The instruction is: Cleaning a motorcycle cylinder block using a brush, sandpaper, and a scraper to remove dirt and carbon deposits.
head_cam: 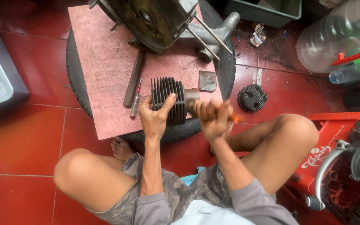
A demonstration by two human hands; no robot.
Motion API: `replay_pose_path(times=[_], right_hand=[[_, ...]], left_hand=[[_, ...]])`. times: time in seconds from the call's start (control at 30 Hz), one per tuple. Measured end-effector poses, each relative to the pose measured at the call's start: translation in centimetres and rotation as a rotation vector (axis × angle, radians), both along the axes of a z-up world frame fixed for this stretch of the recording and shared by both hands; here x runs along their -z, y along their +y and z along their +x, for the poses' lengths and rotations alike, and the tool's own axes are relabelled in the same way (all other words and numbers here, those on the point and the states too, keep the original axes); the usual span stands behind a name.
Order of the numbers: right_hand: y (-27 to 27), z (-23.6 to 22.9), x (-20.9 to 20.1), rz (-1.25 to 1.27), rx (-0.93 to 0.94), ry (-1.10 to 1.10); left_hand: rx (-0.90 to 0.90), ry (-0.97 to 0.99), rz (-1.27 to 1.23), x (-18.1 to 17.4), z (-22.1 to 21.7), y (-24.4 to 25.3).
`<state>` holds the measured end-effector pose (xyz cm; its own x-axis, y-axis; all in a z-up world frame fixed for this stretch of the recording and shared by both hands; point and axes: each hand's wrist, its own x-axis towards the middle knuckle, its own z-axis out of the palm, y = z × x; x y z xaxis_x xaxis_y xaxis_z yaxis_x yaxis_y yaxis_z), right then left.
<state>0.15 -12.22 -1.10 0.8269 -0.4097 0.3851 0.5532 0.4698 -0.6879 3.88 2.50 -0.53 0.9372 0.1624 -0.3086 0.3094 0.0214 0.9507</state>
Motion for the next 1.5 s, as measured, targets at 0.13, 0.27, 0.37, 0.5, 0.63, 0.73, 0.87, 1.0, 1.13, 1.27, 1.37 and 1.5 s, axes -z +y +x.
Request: replay_pose_path(times=[0.13,0.27,0.37,0.5,0.63,0.73,0.87,1.0,1.13,1.27,1.37,1.5], right_hand=[[-0.2,-0.4,-0.8,-0.05,0.009,-0.01],[-1.1,3.5,-1.7,0.092,0.135,0.184],[-0.7,7.7,-3.5,0.174,0.255,0.314],[0.1,7.2,-5.0,0.198,0.244,0.435],[1.1,0.7,-0.8,0.219,0.169,0.285],[2.4,-3.8,3.8,0.153,0.292,0.263],[3.1,-3.6,3.9,0.098,0.279,0.134],[0.8,-1.1,1.5,0.158,0.224,0.016],[1.5,5.2,-1.0,0.2,0.226,-0.101],[1.6,1.5,-0.7,0.171,0.287,0.018],[1.6,-0.4,-0.6,0.231,0.317,0.072],[1.2,1.8,-1.5,0.373,0.222,0.005]], left_hand=[[-0.007,-0.003,-0.003,-2.4,-1.1,-0.8],[0.029,-0.016,0.031,-3.3,-1.6,-1.1],[0.029,-0.027,0.043,-3.5,-1.8,-1.0],[-0.012,-0.006,0.053,-1.8,-0.9,-1.1],[-0.025,-0.023,0.038,-1.3,-0.9,-0.8],[-0.03,-0.028,0.049,-2.7,-1.4,-1.0],[-0.015,-0.024,0.084,-4.0,-1.4,-0.9],[0.0,0.023,0.056,-2.5,-1.6,-0.9],[-0.006,-0.011,0.05,-3.5,-1.3,-1.3],[-0.043,0.001,0.05,-0.7,-0.8,-0.8],[-0.029,-0.002,0.047,-1.6,-0.6,-1.0],[-0.019,-0.009,0.045,-2.5,-1.4,-1.4]])
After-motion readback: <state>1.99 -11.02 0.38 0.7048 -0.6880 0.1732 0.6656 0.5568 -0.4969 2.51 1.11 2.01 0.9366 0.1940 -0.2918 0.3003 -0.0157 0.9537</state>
